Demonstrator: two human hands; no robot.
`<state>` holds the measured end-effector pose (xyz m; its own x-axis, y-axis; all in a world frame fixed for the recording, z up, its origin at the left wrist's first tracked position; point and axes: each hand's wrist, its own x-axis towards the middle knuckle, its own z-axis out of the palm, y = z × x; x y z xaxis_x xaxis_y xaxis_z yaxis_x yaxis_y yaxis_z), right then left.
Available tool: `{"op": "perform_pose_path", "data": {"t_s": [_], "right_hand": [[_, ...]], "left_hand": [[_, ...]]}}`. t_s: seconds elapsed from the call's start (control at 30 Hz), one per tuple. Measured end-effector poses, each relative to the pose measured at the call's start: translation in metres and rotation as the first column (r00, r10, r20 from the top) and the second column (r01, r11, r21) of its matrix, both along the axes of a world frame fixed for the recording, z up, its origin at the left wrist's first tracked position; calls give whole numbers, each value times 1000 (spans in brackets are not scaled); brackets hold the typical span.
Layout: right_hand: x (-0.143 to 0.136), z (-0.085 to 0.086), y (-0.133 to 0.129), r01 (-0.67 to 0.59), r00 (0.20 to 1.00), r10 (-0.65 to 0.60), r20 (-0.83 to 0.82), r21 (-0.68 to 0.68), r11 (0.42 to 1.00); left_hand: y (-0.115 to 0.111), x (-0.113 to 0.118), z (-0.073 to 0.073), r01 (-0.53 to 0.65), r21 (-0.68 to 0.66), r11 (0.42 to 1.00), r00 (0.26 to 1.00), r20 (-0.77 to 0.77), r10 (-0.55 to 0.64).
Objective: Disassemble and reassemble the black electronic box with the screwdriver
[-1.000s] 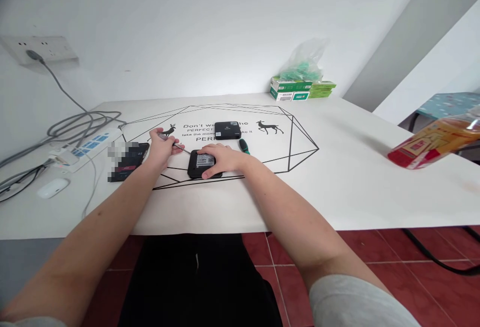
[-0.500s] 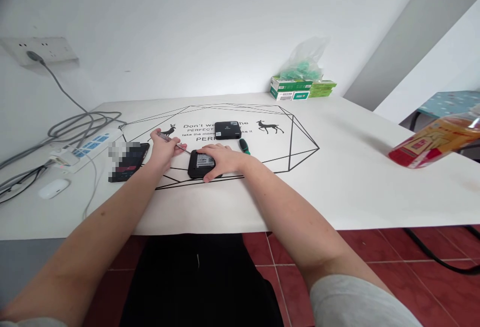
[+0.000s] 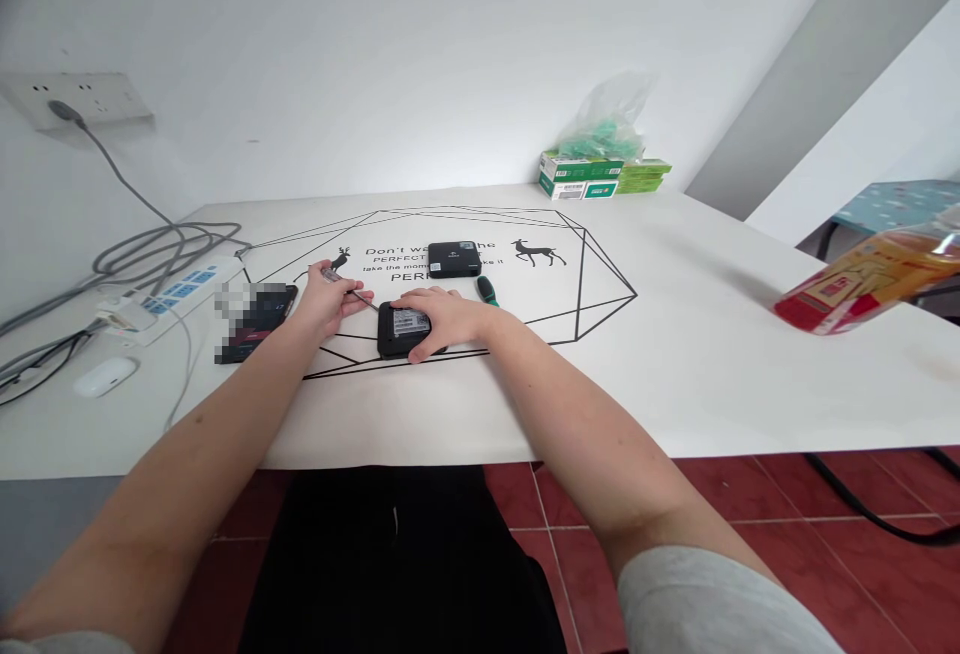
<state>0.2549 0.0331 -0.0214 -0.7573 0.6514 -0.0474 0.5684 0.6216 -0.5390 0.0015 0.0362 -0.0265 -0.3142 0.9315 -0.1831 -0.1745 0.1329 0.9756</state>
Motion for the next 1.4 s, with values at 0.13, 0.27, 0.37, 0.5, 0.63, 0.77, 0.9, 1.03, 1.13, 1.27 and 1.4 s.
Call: {"op": "perform_pose_path", "data": {"t_s": [0.13, 0.27, 0.37, 0.5, 0.63, 0.77, 0.9, 1.03, 1.13, 1.27, 1.4], "right_hand": [[1, 3, -1, -17, 1000, 17, 11, -13, 1000], [4, 3, -1, -36, 999, 37, 22, -35, 999], [5, 2, 1, -51, 999, 52, 14, -31, 998], [5, 2, 1, -54, 998, 55, 33, -29, 998], [5, 2, 0, -57, 998, 57, 33, -12, 998], [5, 2, 0, -71, 997, 71, 26, 0, 998], [5, 3, -1, -79, 997, 79, 13, 12, 997], [4, 3, -1, -67, 998, 67, 13, 8, 998], [4, 2, -1, -64, 998, 64, 10, 2, 998], [4, 1, -1, -64, 998, 64, -8, 11, 998], [5, 1, -1, -63, 998, 64, -22, 14, 998]], "left_hand": [[0, -1, -1, 19, -36, 999, 999, -44, -20], [-4, 2, 1, 117, -90, 989, 989, -77, -124], [-7, 4, 2, 143, -103, 984, 987, -60, -150], [-8, 3, 2, 139, -90, 986, 989, -45, -143], [-7, 1, 0, 173, -115, 978, 984, -25, -177], [-10, 1, 1, 206, -116, 972, 977, -41, -211], [-13, 4, 4, 229, -119, 966, 969, -70, -238], [-16, 4, 4, 250, -120, 961, 961, -87, -261], [-15, 2, 2, 263, -127, 956, 958, -81, -275], [-13, -1, -1, 278, -125, 952, 955, -68, -288], [-13, -1, -3, 288, -126, 949, 954, -51, -296]]}}
